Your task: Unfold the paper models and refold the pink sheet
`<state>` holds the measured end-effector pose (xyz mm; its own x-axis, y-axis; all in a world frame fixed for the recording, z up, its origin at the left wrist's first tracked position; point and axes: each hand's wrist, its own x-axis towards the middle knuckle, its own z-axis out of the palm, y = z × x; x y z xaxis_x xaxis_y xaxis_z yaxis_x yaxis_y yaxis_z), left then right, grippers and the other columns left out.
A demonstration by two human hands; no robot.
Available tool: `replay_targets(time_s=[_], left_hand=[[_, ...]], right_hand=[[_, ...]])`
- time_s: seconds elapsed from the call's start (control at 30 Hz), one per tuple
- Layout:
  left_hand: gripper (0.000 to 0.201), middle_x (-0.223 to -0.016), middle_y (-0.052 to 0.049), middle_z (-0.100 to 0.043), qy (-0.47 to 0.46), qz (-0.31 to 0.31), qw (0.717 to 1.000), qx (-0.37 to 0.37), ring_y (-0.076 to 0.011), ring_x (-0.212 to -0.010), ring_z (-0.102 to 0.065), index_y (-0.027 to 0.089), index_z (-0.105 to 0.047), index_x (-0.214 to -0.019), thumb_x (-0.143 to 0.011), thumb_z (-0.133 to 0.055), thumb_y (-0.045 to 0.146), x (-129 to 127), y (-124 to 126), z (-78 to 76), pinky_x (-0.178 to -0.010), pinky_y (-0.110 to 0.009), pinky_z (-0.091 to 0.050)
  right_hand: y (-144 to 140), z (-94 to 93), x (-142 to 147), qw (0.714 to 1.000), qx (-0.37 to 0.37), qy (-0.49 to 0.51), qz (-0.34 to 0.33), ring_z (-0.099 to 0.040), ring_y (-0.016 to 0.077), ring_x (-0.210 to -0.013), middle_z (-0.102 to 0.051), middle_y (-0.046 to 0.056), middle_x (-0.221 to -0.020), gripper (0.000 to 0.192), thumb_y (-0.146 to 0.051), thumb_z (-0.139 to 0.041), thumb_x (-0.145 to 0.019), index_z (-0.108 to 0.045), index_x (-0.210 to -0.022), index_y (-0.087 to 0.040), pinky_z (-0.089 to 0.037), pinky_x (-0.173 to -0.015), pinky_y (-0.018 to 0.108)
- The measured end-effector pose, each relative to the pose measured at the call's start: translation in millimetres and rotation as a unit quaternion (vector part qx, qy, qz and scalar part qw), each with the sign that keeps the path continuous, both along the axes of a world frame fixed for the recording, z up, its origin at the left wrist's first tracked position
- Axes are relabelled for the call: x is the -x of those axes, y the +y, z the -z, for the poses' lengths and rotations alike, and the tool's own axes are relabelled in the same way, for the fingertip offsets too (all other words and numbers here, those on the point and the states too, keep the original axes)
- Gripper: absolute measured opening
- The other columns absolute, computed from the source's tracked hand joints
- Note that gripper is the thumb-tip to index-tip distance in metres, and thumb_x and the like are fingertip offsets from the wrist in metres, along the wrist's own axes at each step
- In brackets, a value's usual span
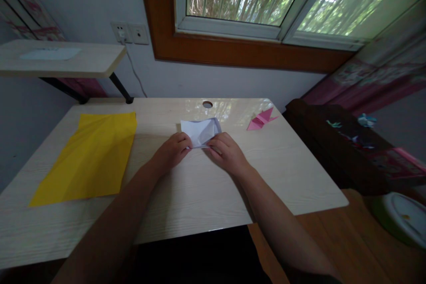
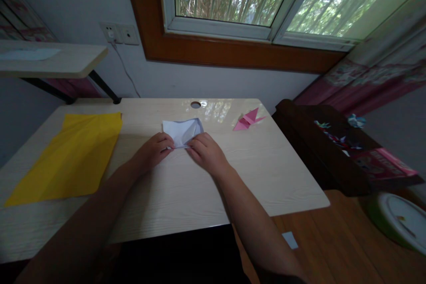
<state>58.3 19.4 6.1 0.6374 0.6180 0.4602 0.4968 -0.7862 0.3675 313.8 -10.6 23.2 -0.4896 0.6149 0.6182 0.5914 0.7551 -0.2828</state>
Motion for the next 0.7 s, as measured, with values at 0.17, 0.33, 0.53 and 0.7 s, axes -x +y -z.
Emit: replay_targets(time_s=[0.17,0.33,0.53,0.7], left_hand=[[0.006,-0.100,-0.007,-0.067,0.006,-0.011,0.999,-0.038,-0.0206,-0.095,-0.060,0.019,-0.068,-0.092,-0.093,-0.063,0.015,0.3,-1.6,-5.5,-0.088,-0.036,-0.050],[0.009,-0.100,-0.006,-0.068,-0.002,-0.014,0.999,-0.046,-0.0197,-0.094,-0.059,0.020,-0.067,-0.093,-0.096,-0.059,0.017,0.1,-1.5,-5.8,-0.087,-0.035,-0.050],[0.007,-0.101,-0.006,-0.068,0.003,-0.017,0.999,-0.048,-0.0201,-0.094,-0.059,0.021,-0.066,-0.093,-0.094,-0.060,0.016,1.1,-0.2,-3.7,-0.087,-0.036,-0.049],[0.010,-0.106,-0.007,-0.065,0.002,-0.010,0.999,-0.048,-0.0223,-0.099,-0.058,0.021,-0.064,-0.097,-0.088,-0.070,0.019,1.7,-1.6,-6.0,-0.092,-0.039,-0.049]], right_hand=[[2.5,2.4,-0.8,0.999,0.004,-0.039,0.012,-0.056,0.0232,-0.089,-0.066,0.007,-0.090,0.008,-0.021,-0.062,-0.094,-0.063,-0.101,-0.021,-0.048,-0.080,0.038],[2.3,2.6,-1.2,0.995,-0.027,-0.084,0.044,-0.054,0.0220,-0.086,-0.066,0.006,-0.087,0.003,-0.020,-0.062,-0.094,-0.064,-0.095,-0.020,-0.042,-0.077,0.035],[-3.3,-2.8,-0.1,0.990,-0.067,-0.116,0.051,-0.054,0.0215,-0.087,-0.066,0.005,-0.086,0.009,-0.020,-0.061,-0.096,-0.065,-0.088,-0.022,-0.038,-0.077,0.036],[-4.2,0.4,0.9,0.990,-0.080,-0.114,0.037,-0.055,0.0208,-0.085,-0.068,0.005,-0.091,0.013,-0.018,-0.058,-0.097,-0.065,-0.087,-0.023,-0.040,-0.072,0.035]])
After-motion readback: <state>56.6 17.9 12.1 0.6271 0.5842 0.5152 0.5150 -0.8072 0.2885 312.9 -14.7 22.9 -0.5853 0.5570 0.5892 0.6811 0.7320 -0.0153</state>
